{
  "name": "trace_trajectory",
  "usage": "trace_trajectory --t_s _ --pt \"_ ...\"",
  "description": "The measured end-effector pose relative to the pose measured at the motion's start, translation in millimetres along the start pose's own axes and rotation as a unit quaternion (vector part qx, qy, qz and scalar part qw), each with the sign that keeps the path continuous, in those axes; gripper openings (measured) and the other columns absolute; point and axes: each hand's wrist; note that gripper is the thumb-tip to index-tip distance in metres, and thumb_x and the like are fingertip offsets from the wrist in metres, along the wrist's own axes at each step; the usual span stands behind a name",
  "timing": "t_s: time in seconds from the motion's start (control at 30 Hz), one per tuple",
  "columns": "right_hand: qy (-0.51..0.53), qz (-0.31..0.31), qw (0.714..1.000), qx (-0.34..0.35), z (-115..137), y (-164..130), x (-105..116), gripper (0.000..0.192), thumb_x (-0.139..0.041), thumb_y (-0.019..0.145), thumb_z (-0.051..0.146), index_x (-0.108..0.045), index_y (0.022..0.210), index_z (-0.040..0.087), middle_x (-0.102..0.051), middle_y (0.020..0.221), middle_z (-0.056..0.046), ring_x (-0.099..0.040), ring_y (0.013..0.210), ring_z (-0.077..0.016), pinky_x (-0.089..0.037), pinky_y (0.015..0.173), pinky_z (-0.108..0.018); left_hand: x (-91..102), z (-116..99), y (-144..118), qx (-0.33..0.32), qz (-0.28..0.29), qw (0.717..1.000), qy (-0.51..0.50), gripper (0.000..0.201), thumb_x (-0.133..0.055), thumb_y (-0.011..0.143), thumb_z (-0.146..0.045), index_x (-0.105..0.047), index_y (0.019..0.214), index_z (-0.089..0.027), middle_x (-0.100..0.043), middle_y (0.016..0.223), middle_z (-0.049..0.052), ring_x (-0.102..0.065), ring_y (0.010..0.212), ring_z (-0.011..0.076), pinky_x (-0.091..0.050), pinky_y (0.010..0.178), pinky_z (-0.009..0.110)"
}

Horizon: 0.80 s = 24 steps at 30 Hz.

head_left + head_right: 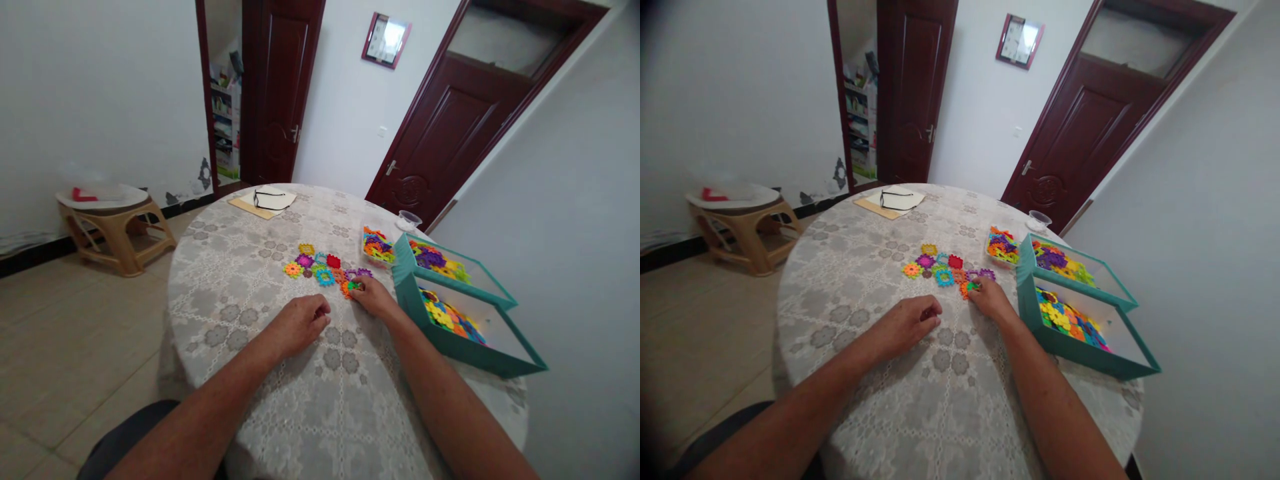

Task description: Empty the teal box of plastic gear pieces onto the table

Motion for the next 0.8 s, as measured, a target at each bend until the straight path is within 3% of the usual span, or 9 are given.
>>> trace_trajectory --t_s 0.27,0.6,0.8 --pt "0.008 0.016 1.000 -0.018 4.9 5.7 4.2 0.027 -0.072 0.070 0.025 -0.068 0.096 0.019 -0.064 0.071 0.004 -0.056 0.066 -0.0146 -0.037 0.060 -0.023 1.6 -0.5 -3.0 -0.011 -0.002 1.000 -0.001 0.012 -0.057 0.091 -0.025 -0.067 0.095 -0.020 -0.072 0.090 0.003 -0.062 0.080 0.0177 -0.042 0.072 0.027" --pt "0.030 0.046 0.998 -0.019 9.1 6.2 5.2 0.030 -0.068 0.071 0.020 -0.069 0.101 0.018 -0.060 0.060 0.007 -0.052 0.055 -0.0122 -0.035 0.054 -0.023 3.0 -2.5 -5.1 -0.012 0.000 1.000 -0.002 0.012 -0.057 0.091 -0.024 -0.068 0.096 -0.020 -0.071 0.089 0.004 -0.062 0.079 0.0181 -0.041 0.071 0.028" --pt "0.016 0.057 0.998 -0.019 8.3 9.8 7.3 0.016 -0.069 0.070 0.021 -0.068 0.086 0.019 -0.058 0.057 0.007 -0.050 0.052 -0.0115 -0.031 0.050 -0.022 3.2 -4.8 -4.6 -0.006 0.011 1.000 0.005 0.011 -0.057 0.091 -0.025 -0.067 0.095 -0.021 -0.072 0.090 0.004 -0.062 0.081 0.0183 -0.041 0.072 0.028"
Point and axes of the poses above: each hand's wrist, its own y-axis towards the middle knuckle, its own x-axis out of the back of the hand, z = x × y
